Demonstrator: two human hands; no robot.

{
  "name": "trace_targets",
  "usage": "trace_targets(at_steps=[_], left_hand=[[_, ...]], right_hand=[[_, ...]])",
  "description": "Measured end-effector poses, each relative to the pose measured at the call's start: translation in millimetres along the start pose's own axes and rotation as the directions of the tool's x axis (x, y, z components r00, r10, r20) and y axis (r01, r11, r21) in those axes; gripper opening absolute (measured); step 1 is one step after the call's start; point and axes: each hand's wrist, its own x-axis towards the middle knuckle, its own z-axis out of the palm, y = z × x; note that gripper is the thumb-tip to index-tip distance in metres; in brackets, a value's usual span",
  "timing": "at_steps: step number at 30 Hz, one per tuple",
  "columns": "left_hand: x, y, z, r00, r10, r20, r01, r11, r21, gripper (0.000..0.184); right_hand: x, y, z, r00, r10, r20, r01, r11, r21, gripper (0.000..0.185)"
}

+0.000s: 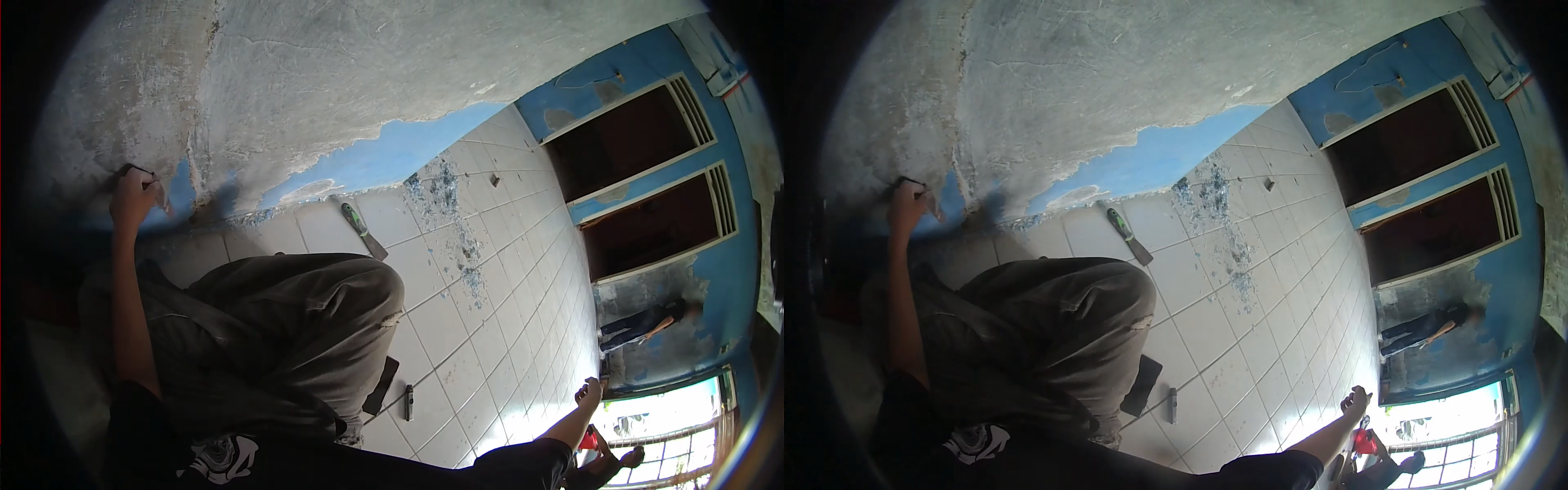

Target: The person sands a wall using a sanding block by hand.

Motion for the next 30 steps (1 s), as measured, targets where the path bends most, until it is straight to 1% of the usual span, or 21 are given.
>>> trace_targets(at_steps=[1, 3, 4, 5, 6, 7, 8, 9, 10, 12, 13, 14, 16, 17, 20, 22, 24, 26, 28, 29, 30], left_hand=[[7.0, -21.1, 15.4, 0.993, 0.082, -0.086, -0.083, 0.996, -0.009, 0.023], [8.1, -13.0, -14.1, 0.988, 0.067, -0.14, -0.082, 0.992, -0.1, 0.021], [9.3, -7.4, -32.1, 0.981, 0.052, -0.186, -0.087, 0.978, -0.189, 0.02], [9.8, -2.8, -42.7, 0.996, -0.043, -0.081, 0.016, 0.95, -0.311, 0.017], [11.0, -6.2, -37.4, 0.996, -0.04, -0.074, 0.015, 0.951, -0.309, 0.017], [13.7, -10.5, -25.9, 1.0, -0.014, -0.008, 0.012, 0.982, -0.188, 0.017], [13.3, -11.8, -14.0, 0.998, 0.0, 0.057, 0.003, 0.998, -0.064, 0.018], [8.9, -5.4, 1.4, 0.988, -0.128, 0.089, 0.133, 0.99, -0.05, 0.018], [3.8, -2.7, 9.0, 0.988, -0.129, 0.086, 0.134, 0.99, -0.046, 0.018], [-1.6, 3.2, 14.3, 0.992, -0.079, 0.094, 0.075, 0.996, 0.043, 0.018], [-1.6, 10.3, 2.2, 0.985, -0.123, 0.117, 0.119, 0.992, 0.04, 0.018], [-0.9, 12.7, -9.6, 0.986, -0.123, 0.11, 0.119, 0.992, 0.038, 0.018], [1.1, 12.6, -31.8, 0.996, -0.067, -0.06, 0.061, 0.993, -0.097, 0.02], [5.3, 8.6, -39.2, 0.995, -0.094, -0.038, 0.087, 0.984, -0.158, 0.022], [8.0, 1.5, -34.2, 0.997, -0.034, 0.065, 0.044, 0.988, -0.149, 0.023], [10.3, -15.7, 7.7, 0.999, -0.022, 0.03, 0.026, 0.988, -0.151, 0.022], [3.1, -0.2, 15.3, 0.985, -0.123, 0.123, 0.122, 0.992, 0.016, 0.023], [2.8, 3.3, 3.8, 0.979, -0.125, 0.159, 0.124, 0.992, 0.018, 0.023], [7.0, 0.7, -8.3, 0.995, -0.067, 0.068, 0.071, 0.996, -0.061, 0.024], [5.5, -3.8, -12.1, 0.994, 0.024, -0.102, -0.03, 0.998, -0.054, 0.023], [5.0, -2.9, -13.6, 0.995, 0.025, -0.099, -0.03, 0.998, -0.051, 0.023]], right_hand=[[1.6, -2.7, 5.4, 1.0, -0.003, 0.003, 0.003, 1.0, 0.003, 0.072], [4.1, -4.4, 21.9, 0.996, -0.075, 0.044, 0.076, 0.997, -0.03, 0.07], [4.9, -0.3, 29.4, 0.963, -0.158, 0.22, 0.163, 0.987, -0.003, 0.069], [-41.3, 0.1, 59.0, 0.927, -0.31, 0.211, 0.304, 0.951, 0.06, 0.066], [-70.2, 1.2, 83.7, 0.856, -0.372, 0.36, 0.361, 0.927, 0.099, 0.063], [-125.9, 2.7, 121.4, 0.811, -0.442, 0.383, 0.389, 0.897, 0.21, 0.046], [-173.6, 5.3, 152.0, 0.688, -0.511, 0.516, 0.465, 0.856, 0.227, 0.047], [-197.8, 13.2, 184.5, 0.607, -0.508, 0.611, 0.472, 0.849, 0.238, 0.048], [-227.0, 23.8, 219.8, 0.531, -0.514, 0.674, 0.464, 0.842, 0.276, 0.047], [-294.2, 36.0, 290.3, 0.439, -0.52, 0.733, 0.49, 0.822, 0.289, 0.041], [-318.6, 39.7, 321.9, 0.359, -0.521, 0.774, 0.525, 0.799, 0.294, 0.038], [-341.3, 40.3, 350.0, 0.292, -0.515, 0.806, 0.617, 0.745, 0.253, 0.035], [-376.7, 49.8, 400.0, 0.099, -0.632, 0.768, 0.791, 0.518, 0.324, 0.031], [-408.4, 42.1, 401.4, 0.133, -0.617, 0.776, 0.853, 0.47, 0.227, 0.03], [-429.4, 68.6, 442.5, 0.018, -0.625, 0.78, 0.948, 0.259, 0.186, 0.031], [-430.1, 75.9, 446.8, -0.048, -0.586, 0.809, 0.973, 0.156, 0.171, 0.029], [-428.7, 72.4, 443.1, -0.017, -0.578, 0.816, 0.964, 0.206, 0.166, 0.028], [-425.2, 71.2, 442.2, 0.011, -0.571, 0.821, 0.953, 0.254, 0.163, 0.028], [-423.0, 73.1, 445.5, 0.037, -0.543, 0.839, 0.94, 0.305, 0.156, 0.027], [-424.3, 74.4, 444.8, 0.041, -0.539, 0.841, 0.939, 0.309, 0.153, 0.027], [-426.3, 74.7, 444.7, 0.026, -0.539, 0.842, 0.948, 0.282, 0.151, 0.027]])
